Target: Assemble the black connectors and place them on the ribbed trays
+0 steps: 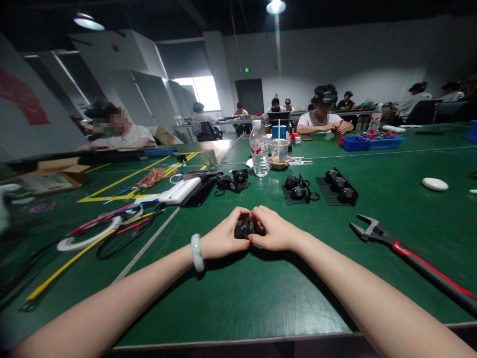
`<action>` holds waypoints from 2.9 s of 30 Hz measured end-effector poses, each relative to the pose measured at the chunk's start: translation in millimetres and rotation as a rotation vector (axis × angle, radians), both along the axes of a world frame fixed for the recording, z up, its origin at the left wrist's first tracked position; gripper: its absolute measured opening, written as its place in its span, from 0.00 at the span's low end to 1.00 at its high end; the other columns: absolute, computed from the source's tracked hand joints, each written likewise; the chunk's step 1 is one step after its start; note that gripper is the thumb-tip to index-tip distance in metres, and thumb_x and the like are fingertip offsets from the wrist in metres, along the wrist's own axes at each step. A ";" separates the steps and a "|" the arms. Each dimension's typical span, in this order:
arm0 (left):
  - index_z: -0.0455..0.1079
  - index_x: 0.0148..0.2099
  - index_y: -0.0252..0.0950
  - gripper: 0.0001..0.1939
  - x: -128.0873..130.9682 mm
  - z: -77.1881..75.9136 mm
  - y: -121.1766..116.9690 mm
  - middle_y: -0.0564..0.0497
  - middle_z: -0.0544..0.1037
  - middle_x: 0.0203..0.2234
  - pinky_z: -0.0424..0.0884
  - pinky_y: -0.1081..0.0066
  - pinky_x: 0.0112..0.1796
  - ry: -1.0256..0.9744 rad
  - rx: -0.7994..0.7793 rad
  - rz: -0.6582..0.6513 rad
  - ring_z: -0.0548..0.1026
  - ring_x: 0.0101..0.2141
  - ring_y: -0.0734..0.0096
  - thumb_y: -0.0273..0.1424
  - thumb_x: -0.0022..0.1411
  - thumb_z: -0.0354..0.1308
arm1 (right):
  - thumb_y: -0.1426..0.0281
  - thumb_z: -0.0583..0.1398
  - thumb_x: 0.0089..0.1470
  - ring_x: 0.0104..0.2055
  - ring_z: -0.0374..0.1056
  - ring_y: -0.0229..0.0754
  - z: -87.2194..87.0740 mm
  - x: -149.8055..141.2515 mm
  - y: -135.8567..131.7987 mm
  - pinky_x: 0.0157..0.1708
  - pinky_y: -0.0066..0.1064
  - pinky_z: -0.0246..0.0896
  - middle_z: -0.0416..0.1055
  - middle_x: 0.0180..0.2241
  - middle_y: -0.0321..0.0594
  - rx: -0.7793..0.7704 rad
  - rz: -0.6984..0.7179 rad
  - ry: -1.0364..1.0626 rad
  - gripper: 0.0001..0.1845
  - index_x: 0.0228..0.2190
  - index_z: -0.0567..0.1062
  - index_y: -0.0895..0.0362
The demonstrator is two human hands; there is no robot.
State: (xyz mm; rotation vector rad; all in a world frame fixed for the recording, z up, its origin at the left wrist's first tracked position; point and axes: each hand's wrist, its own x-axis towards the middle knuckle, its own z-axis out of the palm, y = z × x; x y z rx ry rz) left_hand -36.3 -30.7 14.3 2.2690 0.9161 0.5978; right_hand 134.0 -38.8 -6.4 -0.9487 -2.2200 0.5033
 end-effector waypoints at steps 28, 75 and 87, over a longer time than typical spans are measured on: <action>0.54 0.41 0.34 0.22 0.9 -4.9 -0.3 0.52 0.64 0.33 0.63 0.71 0.33 0.007 0.013 0.089 0.65 0.33 0.71 0.26 0.41 0.55 | 0.70 0.56 0.44 0.28 0.53 0.34 2.6 -1.0 6.2 0.28 0.25 0.49 0.56 0.25 0.33 -0.075 -0.008 -0.021 0.06 0.25 0.62 0.59; 0.54 0.43 0.34 0.24 1.6 -6.6 0.0 0.50 0.65 0.34 0.64 0.69 0.35 0.005 0.057 0.090 0.65 0.34 0.70 0.27 0.41 0.55 | 0.65 0.39 0.57 0.38 0.56 0.41 3.1 -16.4 -16.2 0.36 0.36 0.49 0.61 0.35 0.42 -0.047 -0.299 -0.312 0.16 0.35 0.63 0.56; 0.54 0.43 0.34 0.24 2.3 -5.2 -1.3 0.51 0.65 0.33 0.64 0.69 0.34 -0.011 0.014 0.097 0.65 0.33 0.71 0.26 0.40 0.56 | 0.64 0.36 0.57 0.37 0.59 0.42 -3.9 -23.6 -10.3 0.33 0.34 0.47 0.65 0.32 0.42 -0.116 -0.391 -0.250 0.22 0.29 0.65 0.57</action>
